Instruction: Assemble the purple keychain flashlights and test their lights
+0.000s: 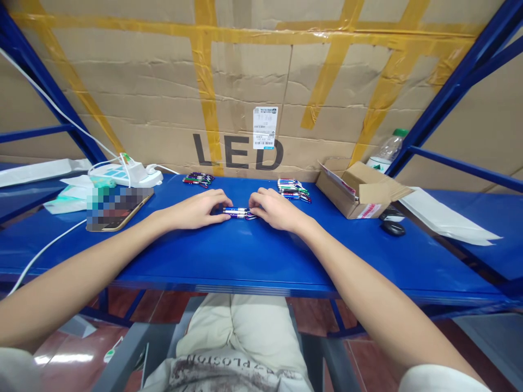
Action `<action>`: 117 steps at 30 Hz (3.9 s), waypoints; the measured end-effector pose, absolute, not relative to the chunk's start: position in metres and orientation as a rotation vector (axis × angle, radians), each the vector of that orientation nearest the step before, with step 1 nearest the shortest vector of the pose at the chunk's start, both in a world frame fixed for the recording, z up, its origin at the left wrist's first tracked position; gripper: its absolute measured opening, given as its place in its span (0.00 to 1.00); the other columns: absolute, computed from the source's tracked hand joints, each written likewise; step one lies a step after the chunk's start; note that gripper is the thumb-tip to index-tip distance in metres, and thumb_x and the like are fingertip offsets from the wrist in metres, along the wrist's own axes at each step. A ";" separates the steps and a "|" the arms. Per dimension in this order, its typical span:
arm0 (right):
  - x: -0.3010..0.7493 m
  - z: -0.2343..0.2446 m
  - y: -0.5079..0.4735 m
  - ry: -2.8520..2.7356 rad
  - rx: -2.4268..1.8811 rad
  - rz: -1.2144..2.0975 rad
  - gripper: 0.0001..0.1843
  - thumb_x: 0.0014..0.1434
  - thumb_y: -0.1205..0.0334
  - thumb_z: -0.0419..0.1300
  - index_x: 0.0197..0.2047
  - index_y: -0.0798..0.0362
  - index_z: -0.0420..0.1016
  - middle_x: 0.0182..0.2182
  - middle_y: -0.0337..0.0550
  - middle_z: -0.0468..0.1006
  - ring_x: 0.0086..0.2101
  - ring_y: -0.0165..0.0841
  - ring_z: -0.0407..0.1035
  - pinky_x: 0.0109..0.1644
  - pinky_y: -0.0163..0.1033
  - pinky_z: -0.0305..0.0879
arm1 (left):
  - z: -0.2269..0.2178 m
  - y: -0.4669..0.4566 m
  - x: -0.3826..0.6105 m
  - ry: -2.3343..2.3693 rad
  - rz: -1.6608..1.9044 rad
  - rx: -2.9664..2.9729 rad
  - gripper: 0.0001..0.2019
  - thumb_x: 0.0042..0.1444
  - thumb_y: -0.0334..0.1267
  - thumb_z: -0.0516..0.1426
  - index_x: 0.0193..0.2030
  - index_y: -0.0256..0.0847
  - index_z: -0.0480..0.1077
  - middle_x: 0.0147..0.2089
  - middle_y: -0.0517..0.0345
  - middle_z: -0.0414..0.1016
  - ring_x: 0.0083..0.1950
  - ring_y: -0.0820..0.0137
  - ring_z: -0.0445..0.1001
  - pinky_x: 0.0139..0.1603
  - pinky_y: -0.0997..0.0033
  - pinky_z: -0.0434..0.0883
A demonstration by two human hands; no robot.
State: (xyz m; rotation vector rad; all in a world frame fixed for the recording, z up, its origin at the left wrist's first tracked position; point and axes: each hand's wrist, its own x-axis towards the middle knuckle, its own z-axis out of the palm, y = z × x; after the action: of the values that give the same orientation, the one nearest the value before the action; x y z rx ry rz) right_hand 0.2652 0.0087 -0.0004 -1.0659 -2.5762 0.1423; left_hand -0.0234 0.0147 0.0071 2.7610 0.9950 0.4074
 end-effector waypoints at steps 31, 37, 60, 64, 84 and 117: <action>0.262 -0.001 0.004 -2.606 -1.033 0.195 0.14 0.72 0.51 0.65 0.54 0.49 0.79 0.51 0.52 0.79 0.51 0.50 0.71 0.58 0.53 0.68 | 0.009 0.013 -0.026 1.140 0.423 2.666 0.24 0.63 0.54 0.62 0.60 0.41 0.75 0.56 0.47 0.75 0.51 0.56 0.78 0.52 0.58 0.74; 0.261 0.003 0.000 -2.621 -0.998 0.219 0.15 0.73 0.53 0.63 0.58 0.49 0.78 0.53 0.53 0.78 0.53 0.50 0.70 0.59 0.54 0.68 | 0.006 0.013 -0.023 1.105 0.415 2.684 0.20 0.65 0.51 0.60 0.58 0.42 0.75 0.55 0.48 0.76 0.54 0.55 0.78 0.56 0.56 0.73; 0.264 0.004 0.004 -2.595 -0.944 0.223 0.06 0.72 0.60 0.60 0.48 0.49 0.78 0.46 0.49 0.79 0.50 0.47 0.71 0.56 0.52 0.67 | 0.000 0.020 -0.024 1.009 0.494 2.613 0.20 0.66 0.52 0.62 0.58 0.43 0.77 0.53 0.50 0.76 0.48 0.59 0.77 0.54 0.57 0.74; 0.265 0.004 0.005 -2.629 -0.909 0.202 0.10 0.71 0.65 0.58 0.50 0.49 0.80 0.47 0.50 0.79 0.50 0.47 0.72 0.58 0.52 0.67 | -0.001 0.021 -0.024 1.000 0.496 2.604 0.21 0.65 0.52 0.62 0.59 0.43 0.78 0.52 0.50 0.76 0.47 0.60 0.76 0.53 0.58 0.74; 0.260 0.004 0.001 -2.575 -0.929 0.240 0.10 0.72 0.59 0.61 0.53 0.51 0.77 0.50 0.51 0.80 0.52 0.48 0.71 0.59 0.53 0.68 | -0.003 0.023 -0.024 0.985 0.524 2.581 0.20 0.65 0.52 0.63 0.56 0.43 0.79 0.49 0.52 0.75 0.45 0.62 0.75 0.49 0.61 0.72; 0.257 0.000 0.000 -2.586 -0.934 0.252 0.10 0.73 0.54 0.62 0.52 0.50 0.75 0.50 0.51 0.78 0.51 0.48 0.70 0.56 0.51 0.68 | 0.003 0.018 -0.021 0.915 0.570 2.602 0.16 0.68 0.50 0.63 0.55 0.42 0.78 0.49 0.52 0.77 0.45 0.63 0.76 0.47 0.63 0.71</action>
State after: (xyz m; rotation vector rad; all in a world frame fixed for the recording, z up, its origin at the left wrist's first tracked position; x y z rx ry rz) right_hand 0.2567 0.0002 -0.0004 -0.9337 -2.5864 0.2521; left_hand -0.0206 0.0184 0.0026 2.6019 0.9155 0.5702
